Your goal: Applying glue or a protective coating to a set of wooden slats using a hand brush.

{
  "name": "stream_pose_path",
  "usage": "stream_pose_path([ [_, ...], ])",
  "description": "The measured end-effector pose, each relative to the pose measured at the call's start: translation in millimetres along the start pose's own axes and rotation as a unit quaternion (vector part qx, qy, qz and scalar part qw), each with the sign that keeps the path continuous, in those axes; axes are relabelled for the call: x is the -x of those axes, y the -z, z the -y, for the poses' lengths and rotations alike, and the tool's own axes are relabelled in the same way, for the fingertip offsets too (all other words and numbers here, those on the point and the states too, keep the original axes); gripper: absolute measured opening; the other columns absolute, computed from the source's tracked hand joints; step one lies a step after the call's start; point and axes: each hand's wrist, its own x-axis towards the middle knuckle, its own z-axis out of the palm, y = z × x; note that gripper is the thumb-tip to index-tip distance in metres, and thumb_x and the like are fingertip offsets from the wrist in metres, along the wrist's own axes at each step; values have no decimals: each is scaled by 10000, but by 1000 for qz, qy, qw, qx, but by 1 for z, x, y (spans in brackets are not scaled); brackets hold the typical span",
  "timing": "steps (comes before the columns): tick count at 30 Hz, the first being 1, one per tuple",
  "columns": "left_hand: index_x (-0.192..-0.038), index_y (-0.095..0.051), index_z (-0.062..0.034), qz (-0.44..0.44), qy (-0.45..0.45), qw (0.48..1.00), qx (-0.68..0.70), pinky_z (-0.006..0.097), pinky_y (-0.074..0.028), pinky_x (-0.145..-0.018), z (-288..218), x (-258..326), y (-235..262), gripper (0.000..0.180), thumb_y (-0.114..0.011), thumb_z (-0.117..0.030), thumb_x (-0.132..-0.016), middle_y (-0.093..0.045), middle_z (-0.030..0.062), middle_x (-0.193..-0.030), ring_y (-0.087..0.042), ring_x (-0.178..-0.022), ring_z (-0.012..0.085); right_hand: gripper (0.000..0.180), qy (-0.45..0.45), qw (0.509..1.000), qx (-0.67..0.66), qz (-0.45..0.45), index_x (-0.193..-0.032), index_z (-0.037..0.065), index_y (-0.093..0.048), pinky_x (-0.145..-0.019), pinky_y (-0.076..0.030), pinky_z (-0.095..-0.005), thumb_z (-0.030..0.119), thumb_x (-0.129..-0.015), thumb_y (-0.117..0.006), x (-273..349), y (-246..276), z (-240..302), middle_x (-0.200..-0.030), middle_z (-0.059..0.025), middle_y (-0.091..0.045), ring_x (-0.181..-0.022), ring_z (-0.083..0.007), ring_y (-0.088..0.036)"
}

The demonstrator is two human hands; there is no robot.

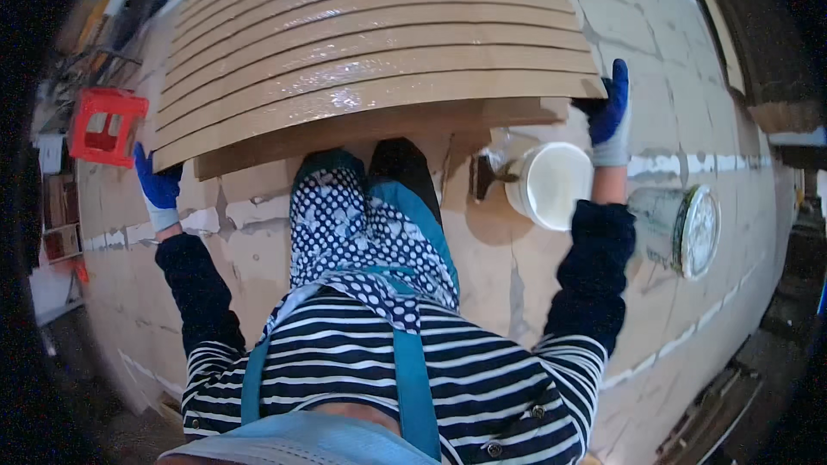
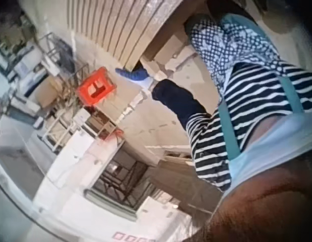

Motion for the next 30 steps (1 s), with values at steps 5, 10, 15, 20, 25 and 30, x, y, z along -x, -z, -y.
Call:
stream_pose_path([
  [5,-1135,-555,-52,-182,-230,938,-184,311,-450,-839,100,-40,47,387,-465,-341,-894,-594,117,-1021,-565,-947,210,396,99,943,25,-317,-897,14,-643,-630,-431,-249,347,-915,-428,-6,-41,-79,-824,-50,-624,-731,-131,-575],
  [10,-1100,-573,-12,-230,-170,936,-204,327,-454,-806,102,-54,12,391,-458,-327,-899,-602,159,-1041,-580,-916,254,381,119,885,247,-378,-831,-1,-653,-633,-450,-332,338,-871,-484,-15,-52,-76,-762,-91,-638,-694,-205,-598],
  [15,-1015,-588,35,-241,-137,752,-598,403,-438,-760,88,-67,11,497,-385,-403,-903,-604,230,-965,-588,-856,336,374,27,768,553,-321,-847,-9,-650,-631,-441,-355,309,-865,-453,-30,-51,-72,-723,-158,-634,-678,-262,-601],
  [20,-1019,-596,24,-254,-135,745,-602,410,-424,-771,93,-59,6,569,-340,-468,-893,-594,240,-976,-567,-903,369,386,5,758,579,-300,-871,21,-661,-639,-440,-387,330,-853,-430,-37,-39,-72,-771,-202,-620,-703,-323,-598],
  [25,-971,-622,-4,-256,-200,747,-580,449,-433,-715,95,-53,-3,514,-338,-427,-896,-605,238,-903,-574,-851,390,403,49,763,558,-321,-875,42,-665,-666,-443,-413,350,-849,-407,-38,-42,-71,-825,-199,-621,-749,-344,-602],
  [30,-965,-623,-16,-238,-157,731,-619,449,-432,-718,94,-60,9,499,-331,-414,-898,-606,228,-907,-575,-845,389,408,42,747,589,-305,-872,55,-670,-686,-444,-414,363,-848,-404,-31,-48,-67,-841,-202,-620,-764,-344,-603],
])
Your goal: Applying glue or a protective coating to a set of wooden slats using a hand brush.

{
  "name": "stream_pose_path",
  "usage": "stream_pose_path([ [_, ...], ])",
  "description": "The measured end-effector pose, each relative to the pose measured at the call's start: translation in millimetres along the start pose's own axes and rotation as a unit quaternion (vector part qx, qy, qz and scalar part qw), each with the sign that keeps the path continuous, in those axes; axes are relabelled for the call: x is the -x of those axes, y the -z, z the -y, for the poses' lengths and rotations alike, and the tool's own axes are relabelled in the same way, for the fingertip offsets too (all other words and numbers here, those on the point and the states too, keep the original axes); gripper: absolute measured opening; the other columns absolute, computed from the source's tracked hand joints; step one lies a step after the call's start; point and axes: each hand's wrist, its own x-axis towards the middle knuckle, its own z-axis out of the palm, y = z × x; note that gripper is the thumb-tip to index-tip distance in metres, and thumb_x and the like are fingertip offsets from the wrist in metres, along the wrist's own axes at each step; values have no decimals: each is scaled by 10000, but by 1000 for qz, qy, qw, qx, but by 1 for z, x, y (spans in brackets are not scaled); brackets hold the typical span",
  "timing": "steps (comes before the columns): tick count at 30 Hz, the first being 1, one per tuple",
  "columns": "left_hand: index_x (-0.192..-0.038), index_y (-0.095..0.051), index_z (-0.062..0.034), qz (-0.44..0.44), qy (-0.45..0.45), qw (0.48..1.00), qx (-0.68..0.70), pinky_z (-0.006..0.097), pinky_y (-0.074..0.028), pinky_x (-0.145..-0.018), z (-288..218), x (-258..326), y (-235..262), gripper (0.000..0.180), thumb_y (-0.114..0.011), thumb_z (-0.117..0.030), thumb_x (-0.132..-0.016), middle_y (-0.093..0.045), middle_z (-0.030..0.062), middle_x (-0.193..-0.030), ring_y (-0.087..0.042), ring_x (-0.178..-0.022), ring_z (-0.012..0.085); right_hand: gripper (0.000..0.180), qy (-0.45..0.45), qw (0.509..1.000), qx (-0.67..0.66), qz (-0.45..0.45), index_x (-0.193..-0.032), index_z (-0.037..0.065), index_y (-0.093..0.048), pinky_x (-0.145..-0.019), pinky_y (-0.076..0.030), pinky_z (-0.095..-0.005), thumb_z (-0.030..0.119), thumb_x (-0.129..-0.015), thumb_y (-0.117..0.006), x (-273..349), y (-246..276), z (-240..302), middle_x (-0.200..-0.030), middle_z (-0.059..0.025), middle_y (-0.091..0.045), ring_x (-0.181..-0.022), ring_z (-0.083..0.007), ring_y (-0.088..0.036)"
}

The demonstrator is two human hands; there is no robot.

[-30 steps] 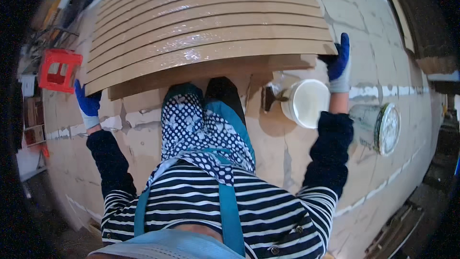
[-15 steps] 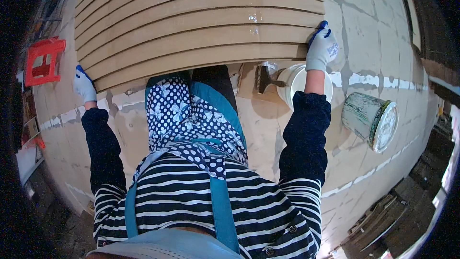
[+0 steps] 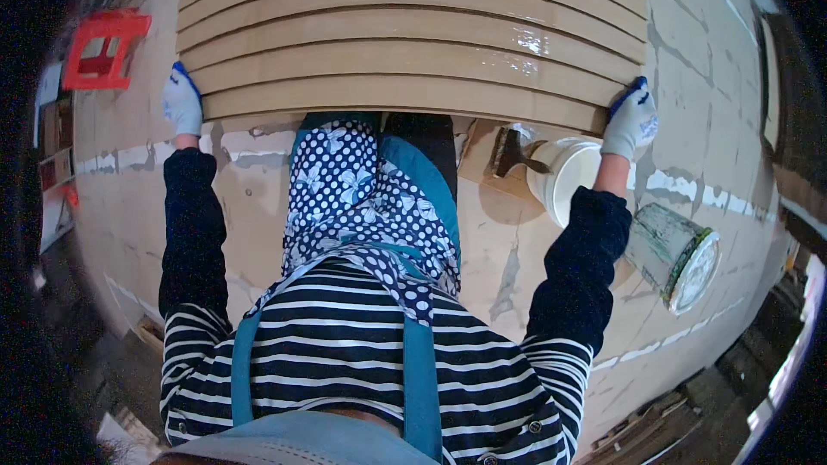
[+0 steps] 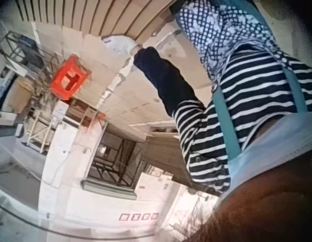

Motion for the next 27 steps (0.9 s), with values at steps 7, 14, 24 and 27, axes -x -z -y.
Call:
stream_pose_path([
  [7,-866,-627,-32,0,-19,999,-40,461,-431,-679,0,-3,8,482,-342,-420,-888,-604,236,-834,-577,-780,399,415,-13,998,50,23,-903,54,-661,-631,-446,-422,376,-866,-402,-9,-4,6,-791,-171,-637,-675,-315,-600],
  [14,-834,-615,-46,116,-149,976,-111,451,-444,-679,7,-20,59,430,-388,-408,-881,-605,214,-805,-582,-745,378,391,217,971,83,61,-1034,57,-595,-635,-456,-430,338,-904,-356,-28,9,-61,-783,-161,-630,-655,-330,-593],
  [24,-1137,-526,-105,275,-210,932,-107,371,-487,-537,38,-41,66,287,-417,-235,-905,-583,92,-799,-603,-706,215,427,108,939,223,241,-980,116,-578,-653,-489,-355,465,-872,-357,-10,69,-2,-849,-196,-626,-788,-272,-618],
  [27,-1222,-484,-92,373,52,908,187,334,-504,-647,11,-46,126,350,-394,-248,-922,-603,93,-937,-608,-818,183,395,67,923,174,336,-1309,248,-368,-670,-491,-378,278,-916,-382,-24,80,-13,-842,-164,-622,-780,-251,-609],
])
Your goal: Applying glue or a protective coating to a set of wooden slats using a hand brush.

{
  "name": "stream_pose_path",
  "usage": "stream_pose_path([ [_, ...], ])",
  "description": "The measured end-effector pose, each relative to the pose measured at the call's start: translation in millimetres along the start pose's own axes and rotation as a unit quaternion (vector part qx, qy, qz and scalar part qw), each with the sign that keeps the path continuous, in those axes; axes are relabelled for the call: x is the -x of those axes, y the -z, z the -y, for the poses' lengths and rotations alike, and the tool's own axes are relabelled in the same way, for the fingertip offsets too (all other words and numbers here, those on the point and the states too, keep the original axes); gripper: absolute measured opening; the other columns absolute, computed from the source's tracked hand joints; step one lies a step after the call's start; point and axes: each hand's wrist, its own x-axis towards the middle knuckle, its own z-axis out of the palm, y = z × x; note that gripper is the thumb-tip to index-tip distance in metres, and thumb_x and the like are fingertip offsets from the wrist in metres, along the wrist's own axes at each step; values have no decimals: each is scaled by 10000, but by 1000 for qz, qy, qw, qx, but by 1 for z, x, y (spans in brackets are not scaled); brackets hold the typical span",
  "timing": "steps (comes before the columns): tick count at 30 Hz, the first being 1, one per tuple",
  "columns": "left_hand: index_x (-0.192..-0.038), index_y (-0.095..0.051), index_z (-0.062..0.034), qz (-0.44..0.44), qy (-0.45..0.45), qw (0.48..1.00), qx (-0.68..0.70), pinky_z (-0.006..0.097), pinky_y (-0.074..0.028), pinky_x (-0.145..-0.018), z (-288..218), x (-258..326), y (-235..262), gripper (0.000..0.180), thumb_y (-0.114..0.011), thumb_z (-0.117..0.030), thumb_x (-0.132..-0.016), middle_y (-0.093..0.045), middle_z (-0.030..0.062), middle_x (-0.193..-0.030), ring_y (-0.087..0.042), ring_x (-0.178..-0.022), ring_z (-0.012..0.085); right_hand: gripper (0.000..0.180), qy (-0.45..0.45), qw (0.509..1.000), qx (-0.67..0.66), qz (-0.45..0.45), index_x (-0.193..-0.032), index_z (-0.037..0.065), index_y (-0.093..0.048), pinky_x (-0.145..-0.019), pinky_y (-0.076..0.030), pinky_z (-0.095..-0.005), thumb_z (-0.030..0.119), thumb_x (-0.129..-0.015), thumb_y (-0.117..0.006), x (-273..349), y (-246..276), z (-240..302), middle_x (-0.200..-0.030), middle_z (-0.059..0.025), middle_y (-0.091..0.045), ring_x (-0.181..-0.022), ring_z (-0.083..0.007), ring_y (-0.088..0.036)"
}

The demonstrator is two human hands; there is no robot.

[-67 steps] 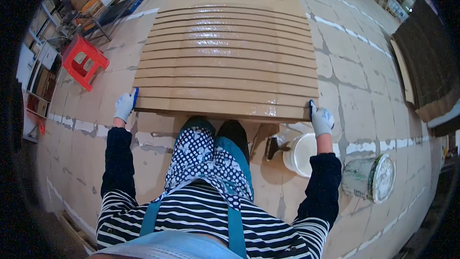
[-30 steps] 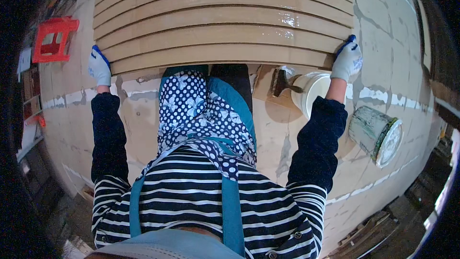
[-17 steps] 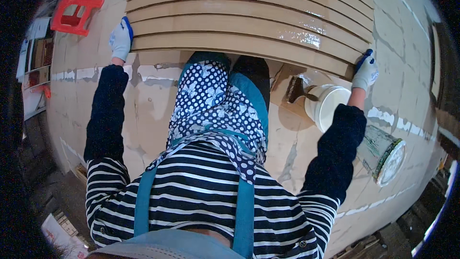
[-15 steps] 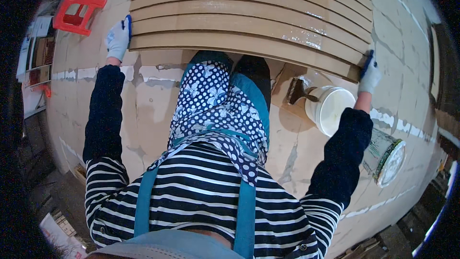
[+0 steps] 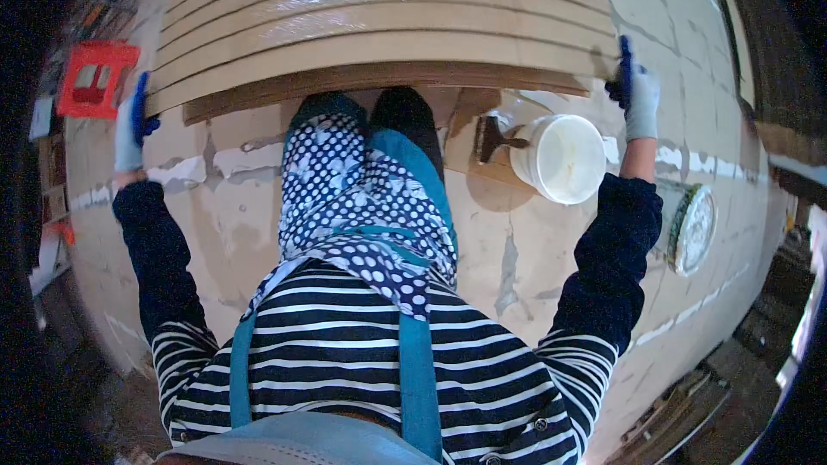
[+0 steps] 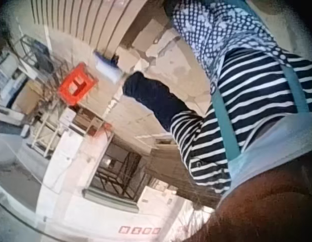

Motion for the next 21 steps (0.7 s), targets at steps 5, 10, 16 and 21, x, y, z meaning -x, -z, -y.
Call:
stream_pose_path([
  [5,-1167,-530,-51,-222,-215,896,317,318,-489,-737,82,-41,-75,352,-416,-270,-917,-613,100,-942,-598,-862,196,412,44,764,-524,-374,-926,100,-623,-616,-473,-337,421,-905,-366,-41,-99,0,-807,-78,-651,-721,-212,-624],
  [10,-1089,-582,-21,-325,-148,894,271,370,-466,-744,65,-58,-130,404,-415,-341,-908,-628,165,-967,-603,-851,293,464,-23,746,-530,-402,-861,57,-678,-617,-462,-355,418,-893,-387,-45,-120,-2,-789,-102,-662,-700,-250,-625],
  [16,-974,-621,5,-385,-42,913,-128,414,-438,-721,39,-63,-121,518,-370,-441,-893,-620,220,-909,-589,-836,358,427,-97,915,-210,-332,-874,48,-670,-670,-446,-406,388,-877,-411,-31,-68,53,-823,-195,-633,-751,-337,-605],
  [21,-962,-626,-10,-390,-65,908,-136,435,-424,-710,31,-66,-129,548,-338,-471,-888,-610,226,-899,-575,-837,383,436,-109,908,-195,-353,-811,64,-674,-635,-451,-384,407,-860,-409,-36,-77,40,-759,-166,-633,-712,-310,-608],
])
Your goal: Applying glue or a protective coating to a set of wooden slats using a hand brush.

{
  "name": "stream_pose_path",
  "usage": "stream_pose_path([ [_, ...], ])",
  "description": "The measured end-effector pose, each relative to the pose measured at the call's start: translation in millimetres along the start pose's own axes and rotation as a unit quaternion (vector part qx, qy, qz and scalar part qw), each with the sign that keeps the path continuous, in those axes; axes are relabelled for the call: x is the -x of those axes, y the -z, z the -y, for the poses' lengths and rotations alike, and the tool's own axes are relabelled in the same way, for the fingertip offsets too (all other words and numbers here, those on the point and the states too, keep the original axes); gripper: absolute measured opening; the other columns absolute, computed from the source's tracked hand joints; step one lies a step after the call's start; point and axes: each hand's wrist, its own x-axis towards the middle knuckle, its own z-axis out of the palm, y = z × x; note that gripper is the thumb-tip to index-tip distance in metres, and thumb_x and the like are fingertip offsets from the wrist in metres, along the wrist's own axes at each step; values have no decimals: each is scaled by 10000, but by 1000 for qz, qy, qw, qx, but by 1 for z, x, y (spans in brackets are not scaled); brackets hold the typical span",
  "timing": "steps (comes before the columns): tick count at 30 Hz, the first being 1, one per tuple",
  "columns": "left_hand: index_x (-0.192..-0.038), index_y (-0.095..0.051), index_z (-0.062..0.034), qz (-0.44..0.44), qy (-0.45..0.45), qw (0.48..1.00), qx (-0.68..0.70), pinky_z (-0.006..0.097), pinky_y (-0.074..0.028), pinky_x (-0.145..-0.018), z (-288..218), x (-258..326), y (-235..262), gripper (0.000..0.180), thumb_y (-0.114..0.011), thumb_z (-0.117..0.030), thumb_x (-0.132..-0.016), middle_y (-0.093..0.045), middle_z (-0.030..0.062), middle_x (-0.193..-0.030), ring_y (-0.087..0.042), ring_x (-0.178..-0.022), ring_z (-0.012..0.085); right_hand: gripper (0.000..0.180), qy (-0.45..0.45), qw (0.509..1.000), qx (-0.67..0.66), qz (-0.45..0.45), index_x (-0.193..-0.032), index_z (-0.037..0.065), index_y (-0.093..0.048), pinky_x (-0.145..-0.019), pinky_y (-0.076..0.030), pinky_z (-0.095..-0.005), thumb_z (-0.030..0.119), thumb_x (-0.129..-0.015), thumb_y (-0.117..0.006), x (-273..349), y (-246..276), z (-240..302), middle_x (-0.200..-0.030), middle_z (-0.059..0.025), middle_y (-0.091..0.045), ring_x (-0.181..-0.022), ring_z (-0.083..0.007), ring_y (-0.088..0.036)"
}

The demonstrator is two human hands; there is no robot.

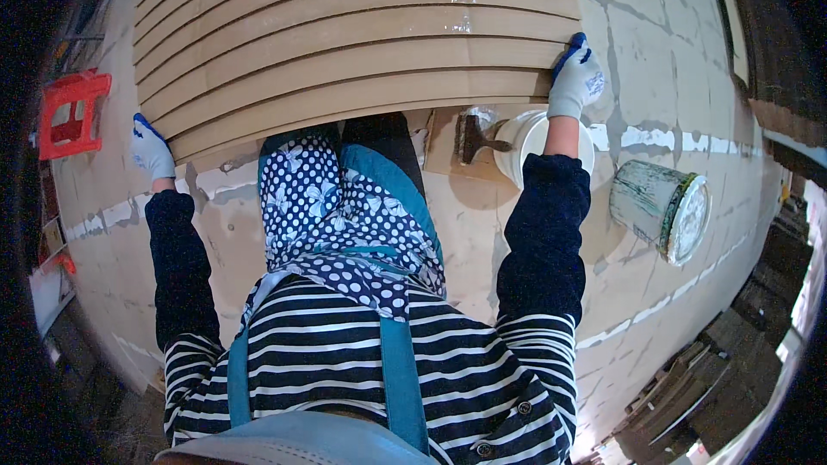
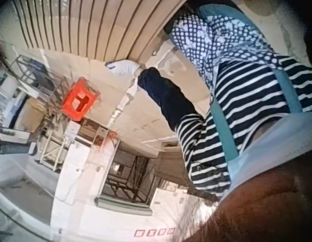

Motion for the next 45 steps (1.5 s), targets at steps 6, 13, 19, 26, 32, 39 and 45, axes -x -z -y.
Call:
stream_pose_path([
  [6,-1001,-617,-30,73,-48,995,-50,442,-420,-730,49,-28,18,538,-348,-480,-881,-613,216,-900,-571,-816,391,475,8,999,-20,45,-879,60,-671,-663,-443,-428,453,-862,-406,-8,4,7,-790,-224,-611,-737,-367,-597],
  [13,-923,-584,-23,349,128,910,184,402,-465,-593,27,2,58,456,-401,-438,-881,-576,221,-709,-595,-721,303,425,390,892,224,40,-887,71,-661,-554,-468,-419,419,-878,-416,-15,37,-71,-674,-207,-604,-602,-338,-592],
  [19,-938,-545,-23,282,-298,903,-128,343,-480,-598,63,-38,53,401,-480,-411,-860,-533,179,-727,-590,-720,287,417,285,912,263,136,-984,88,-613,-538,-477,-375,432,-878,-403,-13,37,-34,-696,-169,-613,-626,-280,-594],
  [26,-1116,-478,-28,365,-203,908,29,356,-501,-656,41,-50,90,357,-610,-108,-794,-576,108,-998,-581,-839,210,548,-78,924,-81,364,-813,46,-655,-668,-485,-299,544,-844,-428,-34,103,7,-764,-110,-641,-764,-194,-617],
  [32,-1133,-522,-3,79,68,840,533,355,-471,-724,68,10,14,346,-447,-255,-907,-607,89,-976,-580,-848,207,352,-7,910,-412,-38,-952,22,-635,-580,-462,-295,325,-894,-464,21,-6,-28,-739,-65,-632,-681,-186,-604],
  [39,-965,-614,38,-34,26,978,205,378,-444,-718,39,11,-6,399,-415,-305,-916,-640,166,-898,-594,-797,261,386,-25,990,-141,-9,-812,27,-663,-603,-447,-359,349,-873,-460,16,0,-5,-733,-139,-642,-652,-287,-600],
  [45,-931,-617,30,-13,42,998,42,388,-431,-694,12,14,2,442,-430,-370,-896,-630,204,-872,-583,-759,319,410,23,999,-20,-10,-817,-1,-646,-623,-440,-399,354,-864,-446,5,-10,-19,-772,-214,-611,-677,-350,-583],
])
